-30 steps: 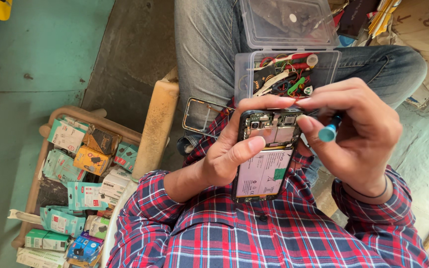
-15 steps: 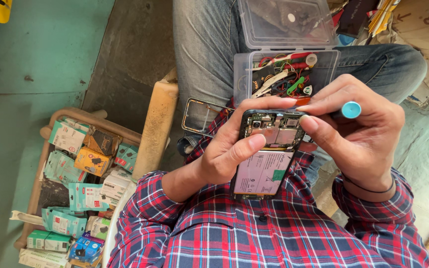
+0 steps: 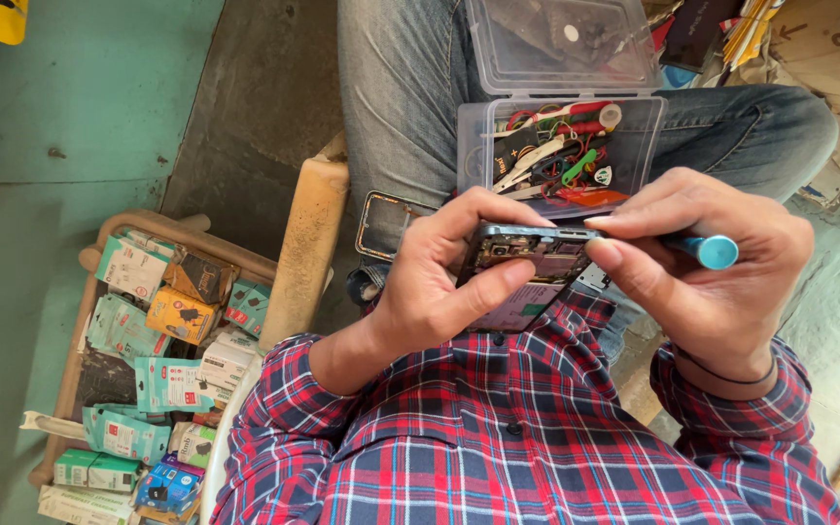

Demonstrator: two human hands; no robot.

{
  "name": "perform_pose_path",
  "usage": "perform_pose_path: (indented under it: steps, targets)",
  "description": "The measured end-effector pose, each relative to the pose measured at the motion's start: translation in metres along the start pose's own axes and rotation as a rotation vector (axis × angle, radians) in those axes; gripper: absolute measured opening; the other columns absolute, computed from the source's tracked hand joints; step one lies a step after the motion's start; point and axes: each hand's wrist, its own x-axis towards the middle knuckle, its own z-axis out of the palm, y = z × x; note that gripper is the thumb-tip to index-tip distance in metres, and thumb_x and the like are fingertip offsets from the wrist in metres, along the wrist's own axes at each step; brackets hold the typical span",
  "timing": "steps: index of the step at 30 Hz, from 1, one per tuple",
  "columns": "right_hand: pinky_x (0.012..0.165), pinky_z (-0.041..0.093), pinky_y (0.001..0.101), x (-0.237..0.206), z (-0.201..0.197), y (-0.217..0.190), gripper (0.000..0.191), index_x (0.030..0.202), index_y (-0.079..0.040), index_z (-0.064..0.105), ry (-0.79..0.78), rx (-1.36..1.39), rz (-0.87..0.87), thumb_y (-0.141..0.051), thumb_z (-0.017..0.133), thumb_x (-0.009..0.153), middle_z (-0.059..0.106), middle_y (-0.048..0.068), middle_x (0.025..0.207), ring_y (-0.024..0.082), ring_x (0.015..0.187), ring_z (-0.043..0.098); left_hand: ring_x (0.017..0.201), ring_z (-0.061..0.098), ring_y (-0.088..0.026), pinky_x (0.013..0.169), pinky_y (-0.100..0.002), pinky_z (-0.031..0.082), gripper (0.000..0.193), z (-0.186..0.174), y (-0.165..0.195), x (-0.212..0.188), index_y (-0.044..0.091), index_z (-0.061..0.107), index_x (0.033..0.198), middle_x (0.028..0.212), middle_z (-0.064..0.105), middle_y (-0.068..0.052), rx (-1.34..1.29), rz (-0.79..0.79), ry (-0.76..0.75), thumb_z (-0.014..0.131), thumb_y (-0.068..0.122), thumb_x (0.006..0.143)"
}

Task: The person sits on a chair and disassembles a smartphone, prying off the back cover and frame, then removing internal shields and the battery with a blue pry tool while holding the phone on their lap. They lift out the camera module and other internal parts and continue separating components from the chassis.

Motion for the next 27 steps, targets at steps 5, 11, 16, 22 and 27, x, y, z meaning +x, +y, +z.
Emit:
perform_pose_path:
  steps: [5, 11, 16, 22, 27]
  targets:
    - [0.056, 0.042, 0.0190, 0.000, 0.002, -0.003, 0.015, 0.096, 0.003, 0.073, -0.018, -0.081, -0.073, 0.001, 0.081, 0.084, 0.071, 0.012, 0.088, 0.010, 0.066, 0.062, 0.091, 0.064, -0.002, 0.082, -0.017, 0.053, 0.020, 0.007, 0.005, 0.000, -0.003, 0.063, 0.119, 0.100, 0.071, -0.003, 0.273, 0.027, 0.111, 0.072, 0.004, 0.102]
    - [0.057, 0.045, 0.0200, 0.000, 0.002, -0.006, 0.016, 0.096, 0.002, 0.072, -0.012, -0.123, -0.122, 0.000, 0.082, 0.084, 0.071, 0.012, 0.088, 0.012, 0.069, 0.064, 0.092, 0.065, -0.001, 0.083, -0.016, 0.055, 0.023, 0.010, 0.007, 0.004, -0.001, 0.063, 0.121, 0.100, 0.071, -0.001, 0.257, 0.045, 0.114, 0.072, 0.002, 0.100]
    - [0.057, 0.044, 0.0197, -0.001, 0.001, -0.008, 0.016, 0.096, 0.002, 0.072, -0.008, -0.128, -0.123, 0.000, 0.082, 0.084, 0.071, 0.012, 0.088, 0.011, 0.066, 0.064, 0.093, 0.065, -0.002, 0.084, -0.016, 0.055, 0.025, 0.011, 0.004, 0.004, -0.002, 0.064, 0.122, 0.100, 0.071, -0.002, 0.238, 0.043, 0.109, 0.073, 0.002, 0.100]
    - [0.055, 0.043, 0.0197, -0.001, 0.001, -0.008, 0.016, 0.096, 0.003, 0.072, -0.001, -0.127, -0.107, 0.000, 0.082, 0.084, 0.070, 0.012, 0.086, 0.011, 0.068, 0.062, 0.094, 0.066, -0.002, 0.087, -0.018, 0.056, 0.025, 0.010, 0.001, 0.004, -0.002, 0.065, 0.123, 0.101, 0.071, -0.003, 0.214, 0.025, 0.115, 0.074, 0.003, 0.100]
    - [0.056, 0.043, 0.0196, -0.001, 0.000, -0.006, 0.016, 0.097, 0.003, 0.071, -0.001, -0.121, -0.122, -0.001, 0.082, 0.085, 0.070, 0.012, 0.087, 0.010, 0.064, 0.062, 0.098, 0.066, -0.004, 0.091, -0.019, 0.057, 0.025, 0.011, 0.001, 0.003, -0.002, 0.064, 0.122, 0.105, 0.072, -0.004, 0.204, 0.024, 0.127, 0.074, 0.003, 0.100]
